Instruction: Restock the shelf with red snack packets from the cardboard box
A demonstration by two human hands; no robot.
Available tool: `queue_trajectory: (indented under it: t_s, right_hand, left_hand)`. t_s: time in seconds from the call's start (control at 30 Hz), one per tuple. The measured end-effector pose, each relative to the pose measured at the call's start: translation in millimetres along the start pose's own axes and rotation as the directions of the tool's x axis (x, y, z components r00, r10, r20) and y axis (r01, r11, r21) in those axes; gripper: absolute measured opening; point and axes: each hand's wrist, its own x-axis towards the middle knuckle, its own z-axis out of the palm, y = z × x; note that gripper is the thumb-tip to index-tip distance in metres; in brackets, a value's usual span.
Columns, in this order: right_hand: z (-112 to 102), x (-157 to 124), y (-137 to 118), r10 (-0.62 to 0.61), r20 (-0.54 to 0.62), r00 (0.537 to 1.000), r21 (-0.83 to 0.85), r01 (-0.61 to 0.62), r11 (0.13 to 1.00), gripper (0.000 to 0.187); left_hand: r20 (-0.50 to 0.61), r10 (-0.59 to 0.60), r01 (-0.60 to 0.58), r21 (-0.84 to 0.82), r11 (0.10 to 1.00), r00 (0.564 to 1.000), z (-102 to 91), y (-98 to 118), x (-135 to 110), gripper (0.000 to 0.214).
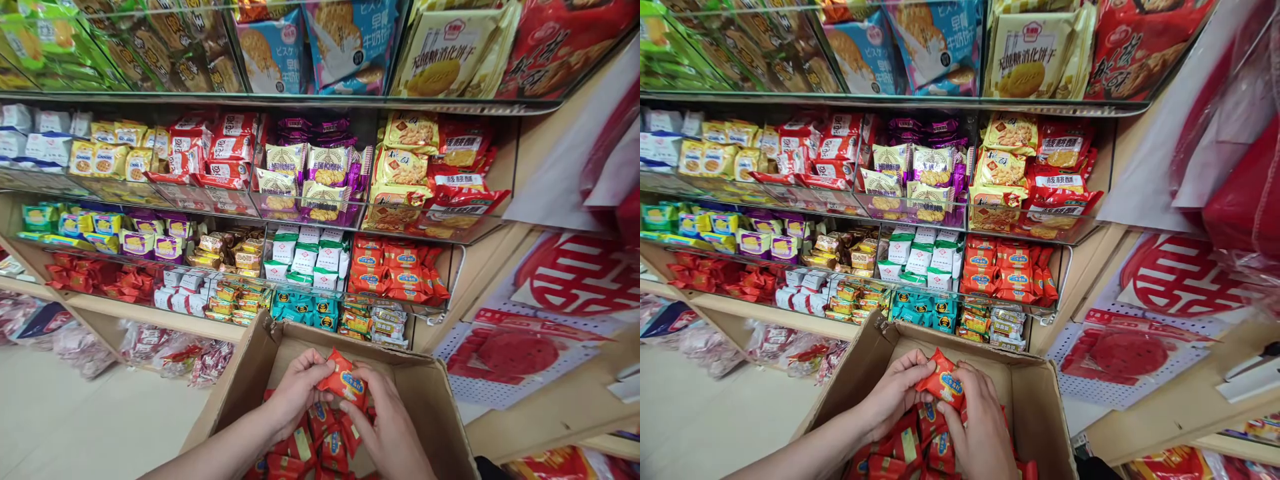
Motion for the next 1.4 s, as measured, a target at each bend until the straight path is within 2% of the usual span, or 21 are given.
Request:
queue_trajectory:
  t_s: [0.07,0.13,0.23,0.3,0.43,0.57,0.7,0.87,1.03,1.23,1.4]
  right_hand:
    - [-18,11,4,-0.029,-0.007,1.000,-0.034,0.029,0.999,0.023]
    - [-41,31,12,-0.100,-0.080,0.992,-0.113,0.090,0.989,0.023]
    - [-72,78,31,-0.223,-0.196,0.955,-0.237,0.174,0.956,0.035]
    - [-85,114,44,-0.277,-0.214,0.937,-0.289,0.210,0.934,0.037]
    - [-88,173,58,-0.290,-0.187,0.939,-0.391,0.200,0.899,0.031]
    - [-78,204,55,-0.229,-0.171,0.958,-0.536,0.104,0.838,0.030]
    - [-73,217,46,-0.131,-0.203,0.970,-0.627,-0.026,0.779,0.029]
    - [-66,227,33,0.046,-0.284,0.958,-0.586,-0.211,0.782,0.028]
    - [-61,227,32,0.080,-0.256,0.963,-0.516,-0.206,0.831,0.030]
    - [-59,216,37,0.061,-0.336,0.940,-0.469,-0.223,0.854,0.031]
    - [-59,216,40,0.076,-0.339,0.938,-0.438,-0.229,0.869,0.032]
  left_hand:
    - [0.031,0.012,-0.013,0.054,0.998,0.999,-1.1,2,1,0.035]
    - [0.051,0.026,-0.032,0.131,0.991,0.998,-2.8,2,1,0.035]
    - [0.067,0.031,-0.046,0.235,0.971,0.997,-4.8,-2,3,0.033]
    - [0.085,0.012,-0.035,0.271,0.962,0.996,-4.3,-6,2,0.033]
    - [0.115,-0.027,-0.013,0.330,0.944,0.993,-1.5,-15,1,0.038]
    - [0.145,-0.073,0.016,0.359,0.933,0.987,-3.9,-26,0,0.041]
    - [0.132,-0.129,0.064,0.412,0.909,0.983,-7.4,-34,0,0.042]
    - [0.143,-0.153,0.066,0.481,0.874,0.978,-6.6,-35,1,0.041]
    - [0.177,-0.163,0.042,0.545,0.838,0.971,-8.3,-35,1,0.034]
    - [0.170,-0.175,0.051,0.558,0.829,0.970,-10.4,-37,0,0.034]
    - [0.183,-0.180,0.041,0.580,0.813,0.967,-11.0,-39,0,0.030]
